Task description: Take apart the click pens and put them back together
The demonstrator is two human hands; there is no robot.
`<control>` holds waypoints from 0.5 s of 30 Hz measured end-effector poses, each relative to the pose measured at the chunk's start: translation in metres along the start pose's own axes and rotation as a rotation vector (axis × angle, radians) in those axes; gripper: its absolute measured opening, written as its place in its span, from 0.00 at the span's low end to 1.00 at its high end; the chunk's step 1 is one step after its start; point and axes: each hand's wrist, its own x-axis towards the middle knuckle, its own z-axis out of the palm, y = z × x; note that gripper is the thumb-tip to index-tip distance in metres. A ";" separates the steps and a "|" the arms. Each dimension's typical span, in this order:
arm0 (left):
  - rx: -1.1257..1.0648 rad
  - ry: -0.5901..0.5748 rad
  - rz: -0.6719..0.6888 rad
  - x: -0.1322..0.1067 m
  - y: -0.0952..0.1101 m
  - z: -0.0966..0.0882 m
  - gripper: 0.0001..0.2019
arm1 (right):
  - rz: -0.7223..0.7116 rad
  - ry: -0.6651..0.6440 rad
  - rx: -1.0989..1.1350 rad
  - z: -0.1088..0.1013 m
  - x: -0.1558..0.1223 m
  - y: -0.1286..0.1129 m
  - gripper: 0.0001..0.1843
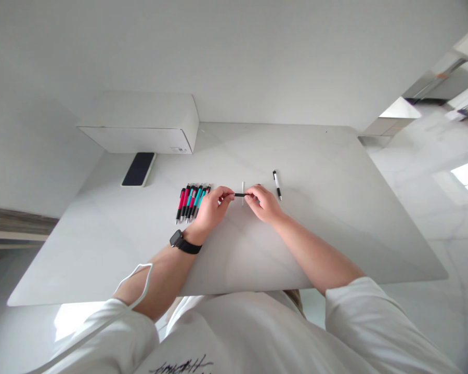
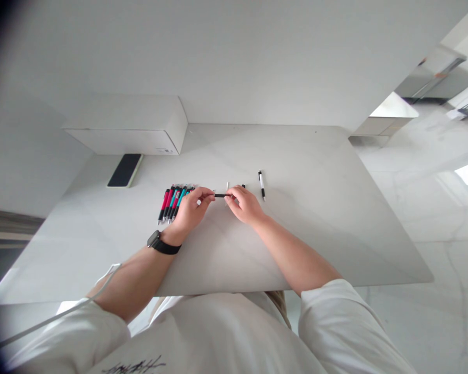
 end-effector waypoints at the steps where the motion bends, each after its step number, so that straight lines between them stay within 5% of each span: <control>1: -0.001 -0.002 0.000 0.000 0.000 0.000 0.07 | 0.000 0.000 0.001 0.000 0.000 0.000 0.06; 15: 0.003 0.007 0.005 0.000 0.000 0.000 0.08 | -0.019 0.007 -0.011 -0.001 0.001 0.000 0.07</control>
